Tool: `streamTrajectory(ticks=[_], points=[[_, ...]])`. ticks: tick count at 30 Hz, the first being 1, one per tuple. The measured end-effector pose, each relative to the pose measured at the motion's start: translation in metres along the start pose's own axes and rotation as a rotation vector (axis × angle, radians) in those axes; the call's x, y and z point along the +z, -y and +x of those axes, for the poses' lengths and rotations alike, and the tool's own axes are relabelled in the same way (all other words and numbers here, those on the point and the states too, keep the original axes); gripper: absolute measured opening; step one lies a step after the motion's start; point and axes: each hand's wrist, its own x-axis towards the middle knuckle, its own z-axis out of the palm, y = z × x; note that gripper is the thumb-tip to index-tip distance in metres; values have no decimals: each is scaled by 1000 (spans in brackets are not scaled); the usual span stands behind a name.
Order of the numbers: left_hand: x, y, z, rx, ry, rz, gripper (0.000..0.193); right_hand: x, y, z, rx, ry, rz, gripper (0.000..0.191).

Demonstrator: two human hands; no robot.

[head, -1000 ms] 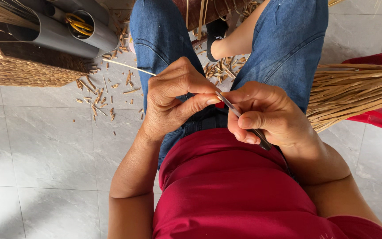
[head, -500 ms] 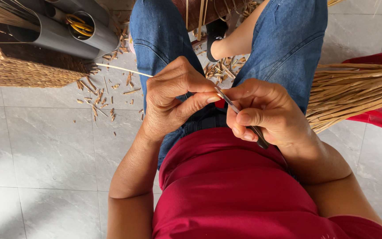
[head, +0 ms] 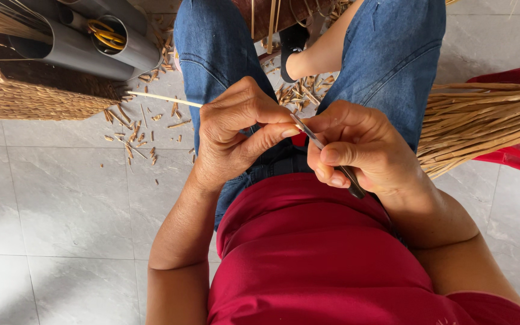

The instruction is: The person sits on a red stool and uses a knife to sharpen thin wooden sticks. They hold each stick with one hand and carefully shave the end with the knife, then place the sharpened sticks into a metal rack.

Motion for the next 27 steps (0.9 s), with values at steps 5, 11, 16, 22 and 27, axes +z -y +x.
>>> streamTrajectory(ticks=[5, 11, 16, 22, 27], points=[[1, 2, 0, -20, -9, -10, 12, -1, 2, 2, 33, -12, 16, 34], [2, 5, 0, -12, -5, -8, 12, -4, 1, 3, 48, -4, 67, 35], [0, 3, 1, -13, 13, -20, 12, -7, 4, 6, 81, 44, 125, 25], [4, -2, -2, -117, -39, -63, 13, -2, 8, 6, 60, 40, 79, 35], [8, -4, -3, -18, -104, -88, 15, 0, 9, 4, 51, 36, 54, 36]])
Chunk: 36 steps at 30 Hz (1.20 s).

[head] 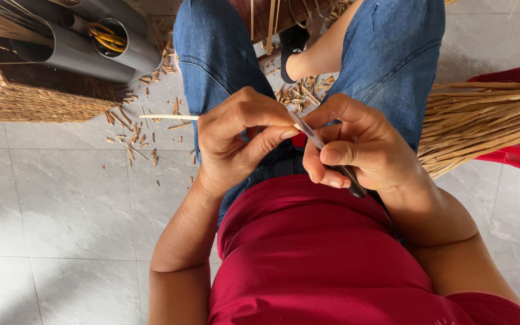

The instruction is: The person sits on a red stool and uses a knife to sharpen thin wooden sticks. They hold each stick with one hand and carefully shave the end with the knife, then place the sharpened sticks into a metal rack.

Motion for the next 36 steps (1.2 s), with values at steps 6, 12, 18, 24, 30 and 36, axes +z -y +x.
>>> streamTrajectory(ticks=[6, 12, 18, 24, 30, 36], points=[[0, -2, 3, 175, -21, 188, 13, -4, -1, 1, 9, 8, 8, 35], [-4, -9, 4, 137, 27, 211, 11, -6, -2, 4, 12, 29, 1, 25], [-7, -9, 3, 45, 55, 145, 13, -5, -2, 8, 31, 46, 18, 24], [-6, -4, 1, -25, 46, 83, 14, -5, -1, 9, 45, 12, 3, 23], [-3, -5, 2, -270, 33, -3, 11, -7, 1, 15, 50, -1, 10, 23], [-12, -2, 4, -269, 132, -112, 12, -7, 7, 15, 64, -6, -62, 29]])
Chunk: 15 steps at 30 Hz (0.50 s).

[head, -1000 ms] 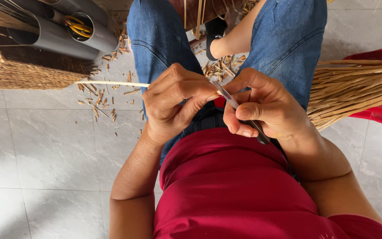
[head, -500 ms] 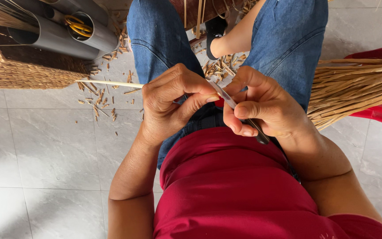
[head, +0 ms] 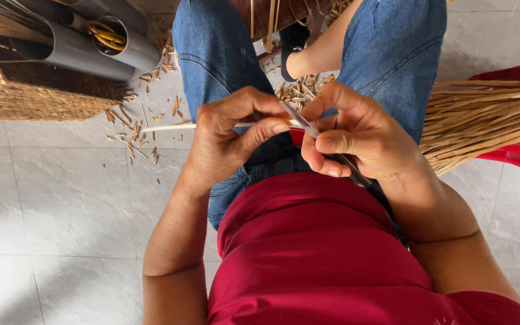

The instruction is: The person sits on a red stool and uses a knife to sharpen thin wooden sticks. They hold each stick with one hand and carefully shave the end with the knife, then place the sharpened sticks into a metal rack.

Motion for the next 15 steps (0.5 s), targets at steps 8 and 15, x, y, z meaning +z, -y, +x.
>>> streamTrajectory(ticks=[8, 15], points=[[4, 13, -7, 58, -14, 72, 9, -9, -8, 2, 38, 79, 113, 27], [5, 9, -5, 148, -18, 264, 10, -13, -15, -1, 28, 35, 148, 22]])
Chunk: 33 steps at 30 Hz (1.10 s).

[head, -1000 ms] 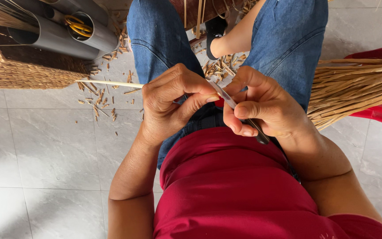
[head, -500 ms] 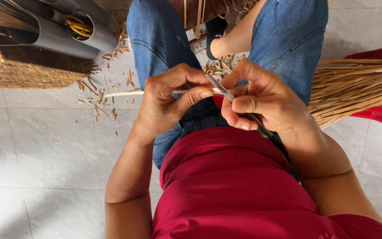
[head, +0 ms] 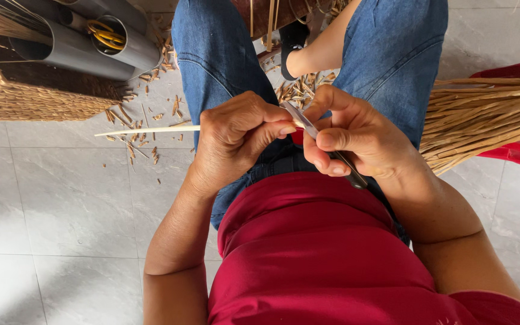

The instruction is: The person sits on a red stool and uses a knife to sharpen thin wooden sticks. They hold each stick with one hand and carefully shave the end with the knife, then place the sharpened sticks into a metal rack.

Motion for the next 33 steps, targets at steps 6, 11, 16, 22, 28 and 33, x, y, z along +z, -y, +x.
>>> streamTrajectory(ticks=[6, 11, 16, 22, 28, 33], points=[[2, -9, 3, -84, 28, -115, 11, 6, 0, 1, -67, -15, -88, 20], [-4, -13, 2, -99, 69, -142, 20, 9, 12, 0, -45, 25, -147, 26], [1, -1, 0, -5, 26, -65, 13, 8, 11, 4, -44, 57, -150, 26], [6, 7, -6, -15, 4, -33, 11, 7, 6, -1, -45, -23, -143, 19], [1, 8, -4, 60, 40, -46, 10, 3, 7, -2, 5, -18, -24, 16], [-1, 9, -2, 72, 56, -65, 13, -1, 8, 0, 80, -33, 63, 16]])
